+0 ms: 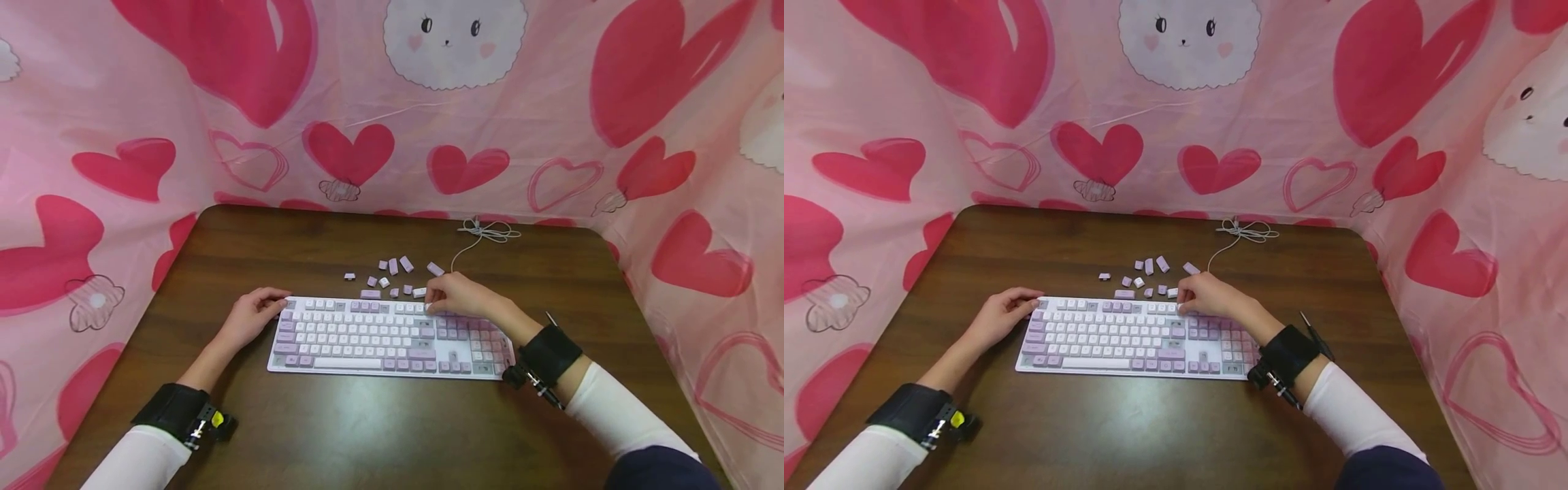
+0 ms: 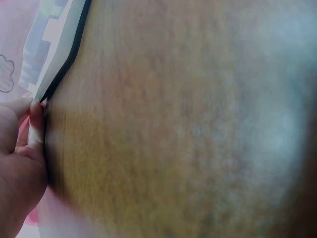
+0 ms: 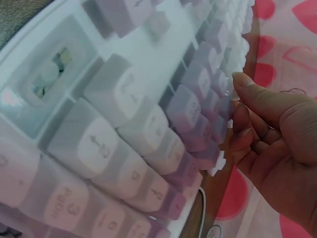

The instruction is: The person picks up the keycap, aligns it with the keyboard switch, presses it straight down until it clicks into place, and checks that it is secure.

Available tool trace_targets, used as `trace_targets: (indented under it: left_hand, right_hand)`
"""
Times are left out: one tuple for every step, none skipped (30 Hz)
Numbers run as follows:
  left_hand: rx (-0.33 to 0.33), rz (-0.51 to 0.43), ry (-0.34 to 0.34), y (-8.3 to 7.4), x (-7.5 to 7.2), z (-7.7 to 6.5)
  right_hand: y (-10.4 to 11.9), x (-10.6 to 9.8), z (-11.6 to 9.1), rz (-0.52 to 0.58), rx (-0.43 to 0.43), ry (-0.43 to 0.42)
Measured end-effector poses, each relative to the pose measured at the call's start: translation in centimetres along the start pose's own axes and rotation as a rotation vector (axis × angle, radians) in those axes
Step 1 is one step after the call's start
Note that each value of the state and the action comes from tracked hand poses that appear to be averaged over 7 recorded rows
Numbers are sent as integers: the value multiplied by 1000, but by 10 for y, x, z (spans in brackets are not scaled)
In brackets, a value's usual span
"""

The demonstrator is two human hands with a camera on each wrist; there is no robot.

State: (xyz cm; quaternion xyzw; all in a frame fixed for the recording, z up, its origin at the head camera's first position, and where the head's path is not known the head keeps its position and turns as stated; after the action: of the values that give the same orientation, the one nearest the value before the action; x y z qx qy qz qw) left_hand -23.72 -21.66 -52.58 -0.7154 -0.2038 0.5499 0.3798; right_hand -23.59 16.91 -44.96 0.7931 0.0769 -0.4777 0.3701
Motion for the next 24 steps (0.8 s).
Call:
trace_targets:
  left_hand:
    - [-1, 2, 0, 0, 0, 0]
    - [-1, 1, 0, 1, 1, 0]
    - [0, 1, 0, 1, 1, 0]
    - [1, 3, -2, 2, 1, 0]
    - [3, 5, -3, 2, 1, 0]
    - [7, 6, -5, 2, 1, 0]
    - [8, 7, -7, 2, 1, 0]
    - [12, 7, -10, 2, 0, 1]
    - [17, 8, -13, 2, -1, 1]
    - [20, 8, -16, 2, -2, 2]
    - [25, 8, -19, 1, -2, 2]
    - [30, 8, -22, 1, -2, 3]
    - [31, 8, -23, 1, -2, 3]
    - [32, 10, -24, 1, -3, 3]
    - [33, 11, -25, 1, -3, 3]
    - [30, 13, -26, 1, -3, 3]
    - [25, 14, -27, 1, -2, 3]
    - [22, 15, -24, 1, -2, 2]
    - [20, 14, -23, 1, -2, 2]
    - [18, 15, -23, 2, -2, 2]
    - [12, 16, -25, 2, -2, 2]
    - [8, 17, -26, 2, -1, 3]
    - [11, 14, -27, 2, -1, 3]
    - [17, 11, -25, 2, 0, 4]
  right_hand:
    - [-1, 1, 1, 1, 1, -2]
    - [-2, 2, 1, 1, 6, -3]
    - [-3, 3, 2, -1, 7, -6]
    - [-4, 4, 2, -5, 9, -8]
    - [-4, 4, 2, -8, 12, -10]
    - [-4, 5, 2, -8, 17, -12]
    - [-4, 4, 2, -15, 21, -14]
    - [-3, 4, 3, -24, 23, -16]
    - [-3, 4, 3, -33, 26, -18]
    - [-3, 4, 4, -43, 27, -20]
    - [-2, 5, 4, -54, 28, -21]
    - [-2, 5, 4, -68, 25, -25]
    - [-1, 5, 5, -83, 22, -27]
    - [0, 6, 5, -96, 19, -28]
    - [1, 7, 6, -108, 18, -28]
    - [2, 7, 6, -119, 15, -29]
    - [2, 8, 6, -132, 16, -31]
    - [3, 9, 6, -145, 17, -33]
    - [4, 9, 5, -160, 16, -35]
    - [5, 10, 5, -179, 10, -39]
    - [6, 10, 5, -199, 3, -46]
    - [8, 11, 4, -223, -5, -55]
    - [8, 11, 4, -246, -12, -63]
    - [9, 11, 3, -269, -20, -71]
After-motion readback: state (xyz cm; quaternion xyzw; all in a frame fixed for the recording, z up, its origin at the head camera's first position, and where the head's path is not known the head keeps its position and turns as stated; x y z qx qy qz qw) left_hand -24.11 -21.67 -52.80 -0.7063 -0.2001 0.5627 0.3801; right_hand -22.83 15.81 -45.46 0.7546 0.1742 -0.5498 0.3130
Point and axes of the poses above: each hand's wrist, its own z-axis towards the middle knuckle, its own x-axis out of the palm, y = z × x, the point moved 5 cm from there along z, towards the middle knuckle, and after that the axes turned 9 degrees about y, right-handed, at the moved point
